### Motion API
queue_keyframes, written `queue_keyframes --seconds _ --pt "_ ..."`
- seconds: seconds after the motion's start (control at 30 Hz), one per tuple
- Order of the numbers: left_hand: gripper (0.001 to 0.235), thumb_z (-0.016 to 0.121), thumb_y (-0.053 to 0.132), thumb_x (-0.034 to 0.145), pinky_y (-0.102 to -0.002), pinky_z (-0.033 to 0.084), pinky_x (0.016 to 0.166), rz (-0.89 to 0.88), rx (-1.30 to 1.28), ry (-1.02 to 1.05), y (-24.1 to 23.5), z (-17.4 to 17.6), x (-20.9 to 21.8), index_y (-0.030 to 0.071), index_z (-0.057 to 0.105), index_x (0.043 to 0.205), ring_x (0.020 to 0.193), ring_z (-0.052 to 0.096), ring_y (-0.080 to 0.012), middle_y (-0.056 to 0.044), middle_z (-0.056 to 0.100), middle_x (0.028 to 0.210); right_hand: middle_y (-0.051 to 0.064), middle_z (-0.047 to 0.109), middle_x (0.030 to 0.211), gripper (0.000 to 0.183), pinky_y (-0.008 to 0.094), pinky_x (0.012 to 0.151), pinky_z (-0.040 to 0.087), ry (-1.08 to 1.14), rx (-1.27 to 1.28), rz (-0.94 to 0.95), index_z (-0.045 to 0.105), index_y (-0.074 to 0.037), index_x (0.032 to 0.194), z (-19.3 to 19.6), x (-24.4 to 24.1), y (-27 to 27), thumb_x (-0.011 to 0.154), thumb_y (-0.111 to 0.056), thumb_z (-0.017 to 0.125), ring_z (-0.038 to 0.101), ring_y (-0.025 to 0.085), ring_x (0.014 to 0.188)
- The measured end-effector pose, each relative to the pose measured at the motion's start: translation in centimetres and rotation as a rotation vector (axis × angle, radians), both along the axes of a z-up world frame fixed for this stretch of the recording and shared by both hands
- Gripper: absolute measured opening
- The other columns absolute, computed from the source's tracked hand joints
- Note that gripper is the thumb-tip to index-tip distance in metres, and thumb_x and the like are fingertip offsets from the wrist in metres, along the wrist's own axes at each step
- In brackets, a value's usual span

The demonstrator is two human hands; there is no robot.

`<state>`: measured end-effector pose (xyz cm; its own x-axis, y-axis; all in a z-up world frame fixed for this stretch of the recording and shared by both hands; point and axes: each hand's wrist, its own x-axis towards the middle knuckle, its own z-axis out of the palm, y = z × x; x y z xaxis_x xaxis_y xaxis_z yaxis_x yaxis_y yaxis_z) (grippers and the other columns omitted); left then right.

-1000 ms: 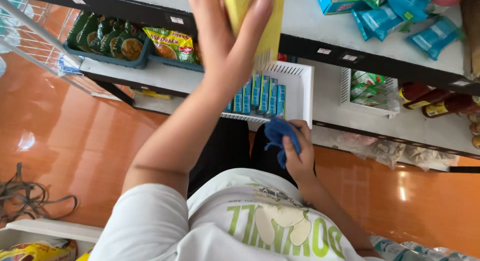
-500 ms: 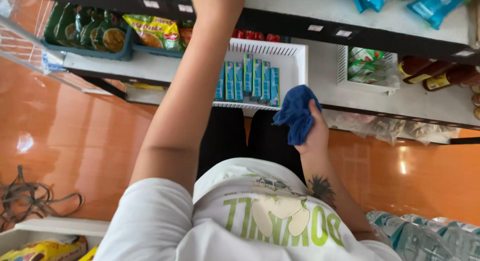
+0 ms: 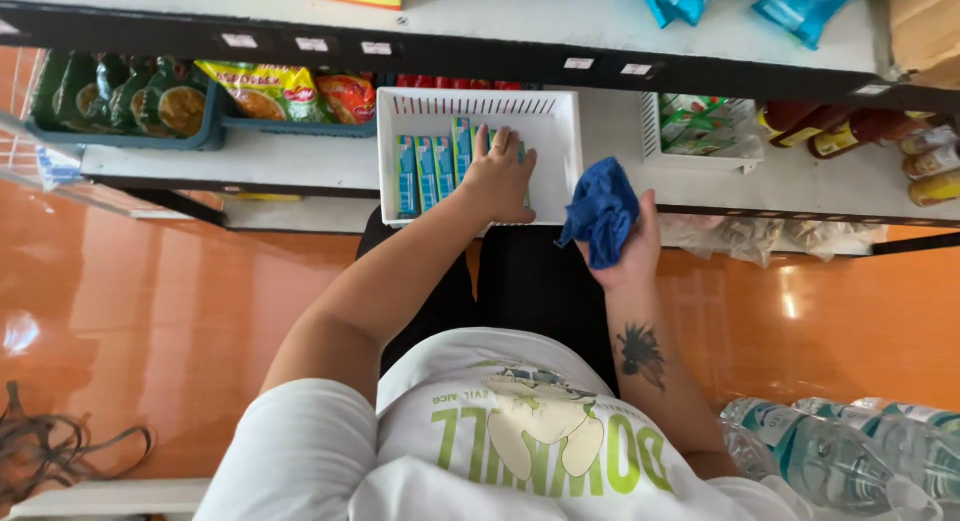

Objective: Organizing small blue boxes into a white plastic tray on a low shelf

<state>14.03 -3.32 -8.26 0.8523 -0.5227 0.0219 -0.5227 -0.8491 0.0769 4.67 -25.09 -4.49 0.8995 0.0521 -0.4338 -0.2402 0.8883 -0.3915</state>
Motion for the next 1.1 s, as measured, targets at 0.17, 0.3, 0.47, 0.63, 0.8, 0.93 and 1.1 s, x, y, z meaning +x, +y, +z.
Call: queue_keyframes --seconds 0.17,0.3,0.47,0.63,0.8,0.93,1.1 --pt "0.112 0.077 0.082 0.059 -0.072 -0.007 0.119 0.029 0.233 0.245 -1.4 3.9 1.7 0.012 0.056 0.145 0.147 0.033 -0.0389 -0.022 0.054 0.147 0.005 0.078 0.097 0.043 0.040 0.086 0.057 -0.011 -0.033 -0.024 0.078 -0.014 0.110 0.4 -1.1 0.7 0.096 -0.052 0.064 0.075 0.022 0.086" --pt "0.110 0.070 0.089 0.059 -0.070 -0.011 0.120 -0.015 0.338 0.254 -1.6 5.0 2.2 0.017 0.061 0.142 0.143 0.041 -0.0366 -0.019 0.058 0.143 0.002 0.078 0.094 0.036 0.034 0.082 0.058 0.000 -0.060 0.000 0.078 -0.017 0.109 -0.7 -0.8 0.4 0.096 -0.049 0.067 0.074 0.017 0.082" --pt "0.060 0.040 0.057 0.094 -0.072 -0.014 0.119 0.008 0.260 0.160 -2.2 5.0 2.9 0.016 0.074 0.123 0.138 0.049 -0.0333 -0.014 0.068 0.128 0.004 0.080 0.101 0.033 0.036 0.087 0.060 0.001 -0.247 -0.022 0.078 -0.017 0.107 1.8 -1.6 3.3 0.092 -0.046 0.073 0.078 0.020 0.090" --pt "0.024 0.050 0.022 0.093 -0.065 0.033 0.100 0.050 0.038 -0.006 -3.7 1.5 3.6 0.015 0.071 0.102 0.110 0.060 -0.0370 -0.014 0.069 0.102 0.003 0.078 0.099 0.022 0.031 0.086 0.060 -0.015 -0.378 -0.088 0.076 -0.015 0.104 4.6 -2.4 6.2 0.091 -0.034 0.078 0.076 0.018 0.091" --pt "0.036 0.057 0.026 0.088 -0.051 0.048 0.080 0.362 0.055 0.185 -4.5 2.1 4.6 0.004 0.070 0.114 0.116 0.054 -0.0423 -0.018 0.054 0.123 0.001 0.076 0.094 0.020 0.032 0.087 0.058 -0.023 -0.435 -0.171 0.074 -0.014 0.098 3.4 -2.7 6.1 0.091 -0.032 0.079 0.074 0.017 0.089" --pt "0.057 0.073 0.026 0.069 -0.057 0.060 0.079 0.293 -0.058 0.229 -3.2 2.0 5.0 -0.004 0.065 0.117 0.121 0.055 -0.0555 -0.031 0.052 0.122 0.001 0.075 0.089 0.018 0.030 0.082 0.058 -0.031 -0.446 -0.175 0.074 -0.013 0.095 4.3 -2.7 6.8 0.092 -0.030 0.079 0.075 0.016 0.086" --pt "0.037 0.065 0.025 0.075 -0.060 0.056 0.085 0.220 -0.605 0.474 -0.6 -1.1 2.9 0.016 0.052 0.108 0.105 0.068 -0.0504 -0.022 0.070 0.103 0.006 0.074 0.094 0.018 0.031 0.082 0.058 0.076 -0.430 -0.283 0.074 -0.009 0.096 6.5 -2.6 7.9 0.090 -0.025 0.081 0.073 0.019 0.088"
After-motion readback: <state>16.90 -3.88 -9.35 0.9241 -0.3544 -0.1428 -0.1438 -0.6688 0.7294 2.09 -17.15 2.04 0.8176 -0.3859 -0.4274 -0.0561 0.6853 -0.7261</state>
